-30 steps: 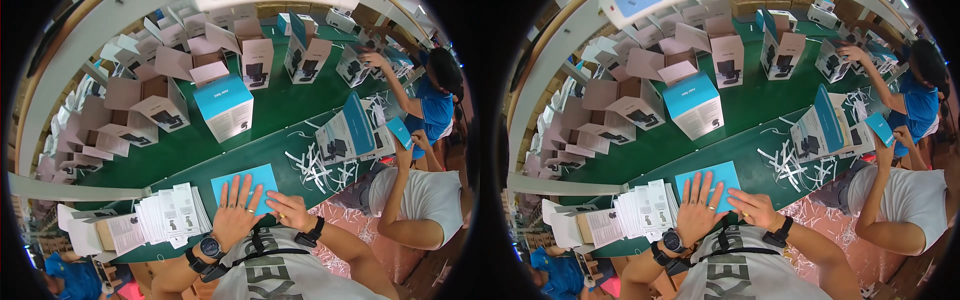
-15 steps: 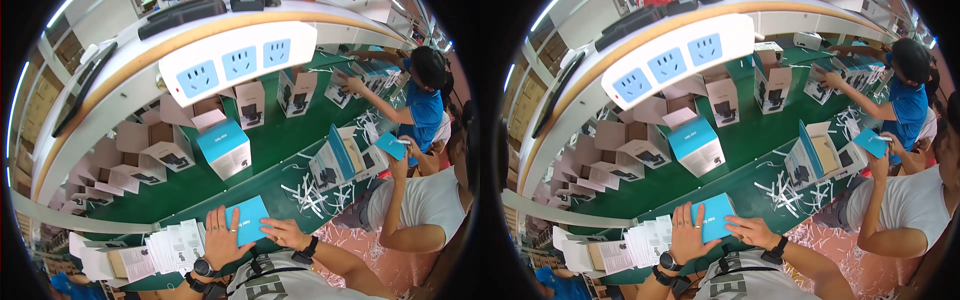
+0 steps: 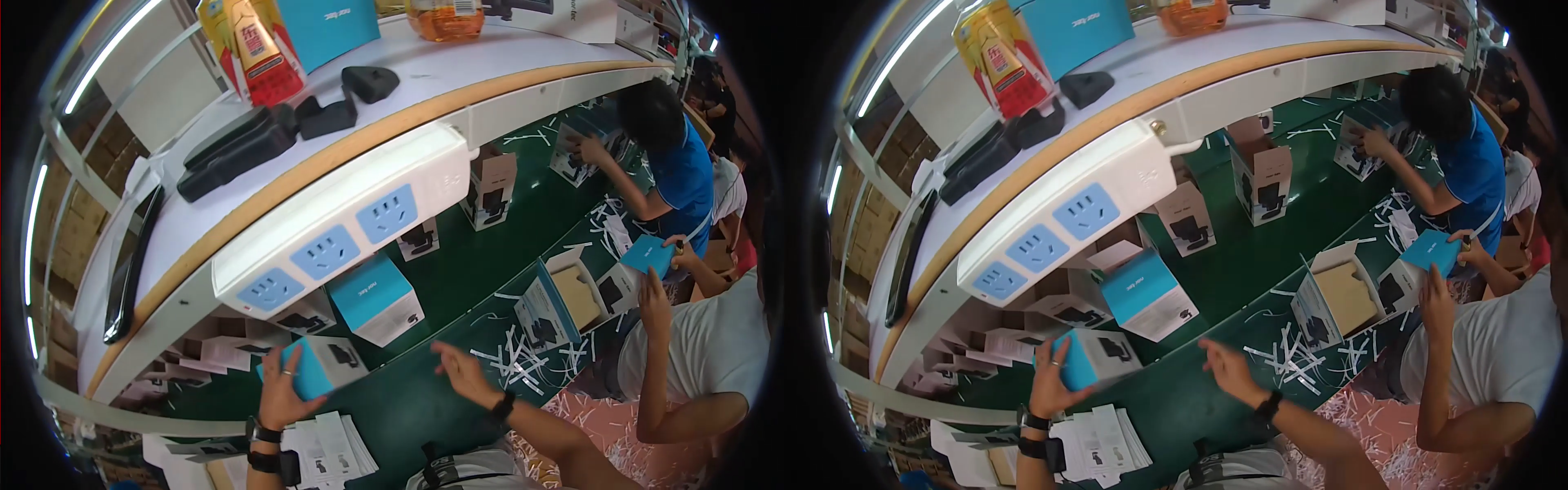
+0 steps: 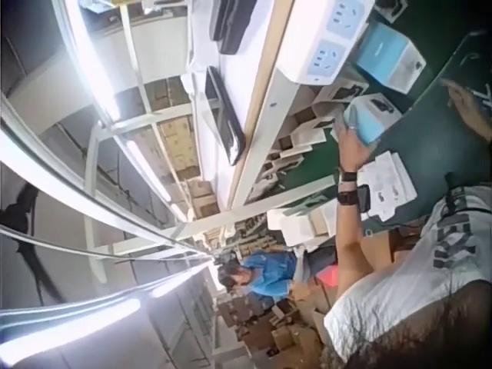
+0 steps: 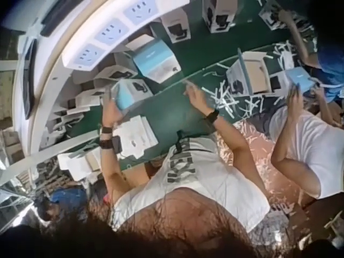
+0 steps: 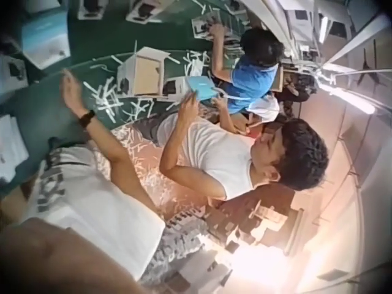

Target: The person places a manual into a white box, seals it with tape, and slides it into a blue sleeve before placing it on a shelf.

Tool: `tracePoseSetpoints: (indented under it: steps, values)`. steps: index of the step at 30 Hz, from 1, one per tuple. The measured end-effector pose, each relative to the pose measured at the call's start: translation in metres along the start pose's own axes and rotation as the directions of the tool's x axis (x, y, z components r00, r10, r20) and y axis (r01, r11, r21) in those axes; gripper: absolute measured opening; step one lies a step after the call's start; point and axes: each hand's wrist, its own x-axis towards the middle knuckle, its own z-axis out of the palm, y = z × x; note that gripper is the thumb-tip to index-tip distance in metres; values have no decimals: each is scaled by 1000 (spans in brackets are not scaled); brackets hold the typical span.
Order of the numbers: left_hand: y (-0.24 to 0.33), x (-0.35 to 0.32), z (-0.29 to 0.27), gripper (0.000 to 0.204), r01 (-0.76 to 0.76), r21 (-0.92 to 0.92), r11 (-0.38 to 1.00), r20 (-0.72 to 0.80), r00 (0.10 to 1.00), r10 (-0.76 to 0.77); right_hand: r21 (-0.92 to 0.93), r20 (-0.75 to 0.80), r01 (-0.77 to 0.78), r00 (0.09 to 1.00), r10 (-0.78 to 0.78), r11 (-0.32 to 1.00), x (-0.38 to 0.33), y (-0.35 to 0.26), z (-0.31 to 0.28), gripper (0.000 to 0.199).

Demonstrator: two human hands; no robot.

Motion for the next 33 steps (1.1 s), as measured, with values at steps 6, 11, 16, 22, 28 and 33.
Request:
tracePoseSetpoints:
  steps: [6, 11, 16, 22, 28, 33]
  values:
    - [-65, 27, 54, 131, 87, 218, 972, -79, 994, -72, 76, 155, -113, 983, 101, 991, 170, -25, -4, 75]
    - [-64, 49, 59, 132, 238, 46, 970, -38, 971, -236, -134, 57, 262, 965, -256, 956, 169, 27, 36, 82]
    - [-69, 42, 54, 128, 219, 98, 971, -40, 976, -216, 17, -39, 222, 975, -221, 975, 153, 0, 110, 73]
    - [-4, 109, 15, 112, 22, -17, 1000, -108, 994, -24, -122, 39, 218, 976, -215, 968, 148, 11, 68, 72]
    - [9, 290, 94, 54, 55, 149, 987, -224, 974, -21, 17, 41, 64, 997, -64, 998, 41, 94, 74, 54]
    - [8, 304, 132, 16, 234, 189, 954, -261, 948, -180, 128, 311, -469, 856, 414, 874, -97, 79, -5, 34]
